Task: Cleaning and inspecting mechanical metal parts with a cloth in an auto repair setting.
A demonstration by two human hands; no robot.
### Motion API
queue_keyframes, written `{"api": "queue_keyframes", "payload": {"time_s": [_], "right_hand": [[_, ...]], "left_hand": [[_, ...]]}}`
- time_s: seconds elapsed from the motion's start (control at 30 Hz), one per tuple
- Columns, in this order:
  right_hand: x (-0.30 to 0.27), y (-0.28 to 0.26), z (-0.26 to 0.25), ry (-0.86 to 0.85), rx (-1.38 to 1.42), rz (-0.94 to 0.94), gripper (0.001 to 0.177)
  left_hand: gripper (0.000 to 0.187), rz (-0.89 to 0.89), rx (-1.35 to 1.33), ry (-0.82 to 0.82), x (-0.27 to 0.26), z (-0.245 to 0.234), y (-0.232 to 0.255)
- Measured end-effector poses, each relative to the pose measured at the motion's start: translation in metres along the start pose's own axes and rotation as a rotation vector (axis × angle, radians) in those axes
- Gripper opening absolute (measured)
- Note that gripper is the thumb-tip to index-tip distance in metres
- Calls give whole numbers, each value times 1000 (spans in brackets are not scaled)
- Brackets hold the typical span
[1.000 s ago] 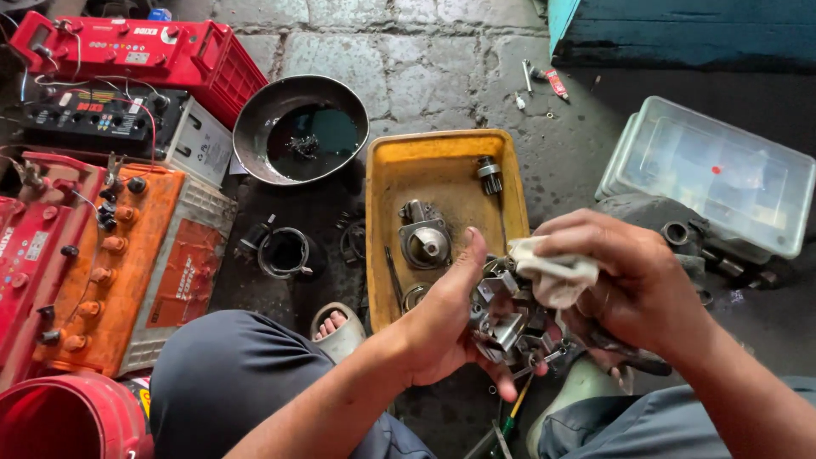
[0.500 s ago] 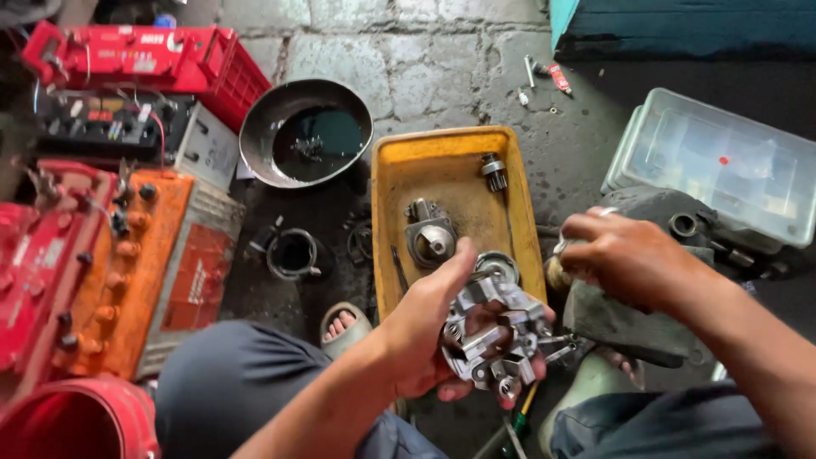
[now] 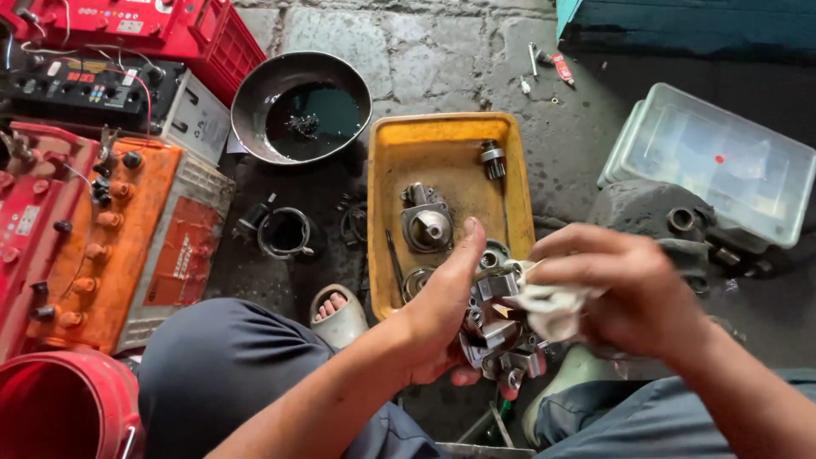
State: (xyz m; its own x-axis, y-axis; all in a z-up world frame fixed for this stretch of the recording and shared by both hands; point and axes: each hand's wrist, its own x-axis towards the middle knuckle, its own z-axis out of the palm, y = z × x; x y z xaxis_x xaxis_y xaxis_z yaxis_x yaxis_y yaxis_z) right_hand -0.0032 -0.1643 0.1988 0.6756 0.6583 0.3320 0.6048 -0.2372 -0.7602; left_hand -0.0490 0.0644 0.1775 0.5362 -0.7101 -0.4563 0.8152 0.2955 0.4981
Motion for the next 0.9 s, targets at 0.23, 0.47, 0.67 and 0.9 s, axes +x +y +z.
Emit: {"api": "queue_keyframes", "payload": {"time_s": [0.23,0.47,0.67,0.9], "right_hand": [[-6,2,4,-11,-433,-397,43],[-16,50,-25,-467,-1115,383,30],[-13,-1,-17,-480,-1133,678,45],[-13,-16,-15,-337,-873,425,46]], "left_hand": [[96,-14,38,61,-2,4,-2],[116,236,-94,-177,-20,-2,16],[115,485,-153,-199,-23,-1,15],[116,491,-205,-327,-21,-2,14]]}}
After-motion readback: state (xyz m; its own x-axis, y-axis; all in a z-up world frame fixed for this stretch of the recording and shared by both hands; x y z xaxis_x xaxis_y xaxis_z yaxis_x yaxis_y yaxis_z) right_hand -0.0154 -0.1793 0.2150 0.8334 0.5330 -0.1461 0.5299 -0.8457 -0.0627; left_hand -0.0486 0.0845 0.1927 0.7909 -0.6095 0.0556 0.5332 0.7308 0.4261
